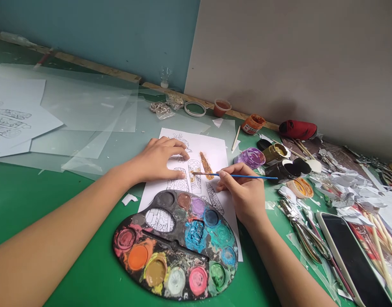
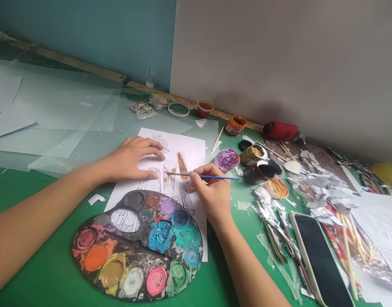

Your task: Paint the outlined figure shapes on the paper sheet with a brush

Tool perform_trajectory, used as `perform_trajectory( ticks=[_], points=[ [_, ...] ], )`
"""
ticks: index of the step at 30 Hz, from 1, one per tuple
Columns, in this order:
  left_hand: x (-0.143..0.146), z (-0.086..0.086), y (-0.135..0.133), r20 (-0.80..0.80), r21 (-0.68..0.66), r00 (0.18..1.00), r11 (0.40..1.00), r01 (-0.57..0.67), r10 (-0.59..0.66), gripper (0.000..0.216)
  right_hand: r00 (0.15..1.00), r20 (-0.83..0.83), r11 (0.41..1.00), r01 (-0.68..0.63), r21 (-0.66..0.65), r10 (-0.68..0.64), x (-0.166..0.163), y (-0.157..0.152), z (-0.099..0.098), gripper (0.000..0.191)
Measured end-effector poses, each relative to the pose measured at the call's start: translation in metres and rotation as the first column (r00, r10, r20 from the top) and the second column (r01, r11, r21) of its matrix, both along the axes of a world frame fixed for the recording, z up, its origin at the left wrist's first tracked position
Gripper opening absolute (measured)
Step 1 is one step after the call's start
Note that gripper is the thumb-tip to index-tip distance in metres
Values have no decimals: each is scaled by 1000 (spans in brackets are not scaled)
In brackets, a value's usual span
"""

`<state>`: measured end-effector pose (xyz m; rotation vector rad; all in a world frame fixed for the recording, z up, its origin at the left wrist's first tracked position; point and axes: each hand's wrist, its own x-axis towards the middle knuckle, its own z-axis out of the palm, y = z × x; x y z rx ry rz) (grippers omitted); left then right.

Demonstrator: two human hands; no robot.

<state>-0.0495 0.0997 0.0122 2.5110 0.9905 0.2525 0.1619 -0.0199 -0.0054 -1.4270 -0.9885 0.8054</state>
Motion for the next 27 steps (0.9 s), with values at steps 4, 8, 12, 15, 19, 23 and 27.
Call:
perform_trajectory(
  ticks=[4, 8, 12, 15, 19, 23, 27],
  points=[
    [0, -1, 0, 8, 7, 1000, 1000, 3, -3, 41, 997, -81, 1000, 8, 0, -8, 2, -1, 0, 21],
    [-1, -1, 1, 10, 2, 1000, 1000, 4, -4, 41, 996, -91, 1000, -9, 8, 10, 4, -1, -2, 21],
    [-1, -1, 0, 0, 1, 1000, 1000, -1, 1, 41, 998, -58, 1000, -6, 5, 6, 3, 1, -1, 22],
    [0, -1, 0, -5, 5, 1000, 1000, 0, 0, 42, 1000, -15, 1000, -10, 2, 10, 1, 2, 0, 22],
    [0, 0, 0, -5, 8, 1000, 1000, 3, -3, 42, 1000, -5, 1000, -7, 7, 7, 0, 2, 1, 21],
    [0, 0, 0, -5, 3, 1000, 1000, 1, -1, 42, 995, -94, 999, 37, 17, -35, 1, 0, -1, 21],
    [-1, 0, 1, -17, 5, 1000, 1000, 3, -3, 43, 974, -216, 993, 89, 74, -71, 3, -1, -1, 24]
  ],
)
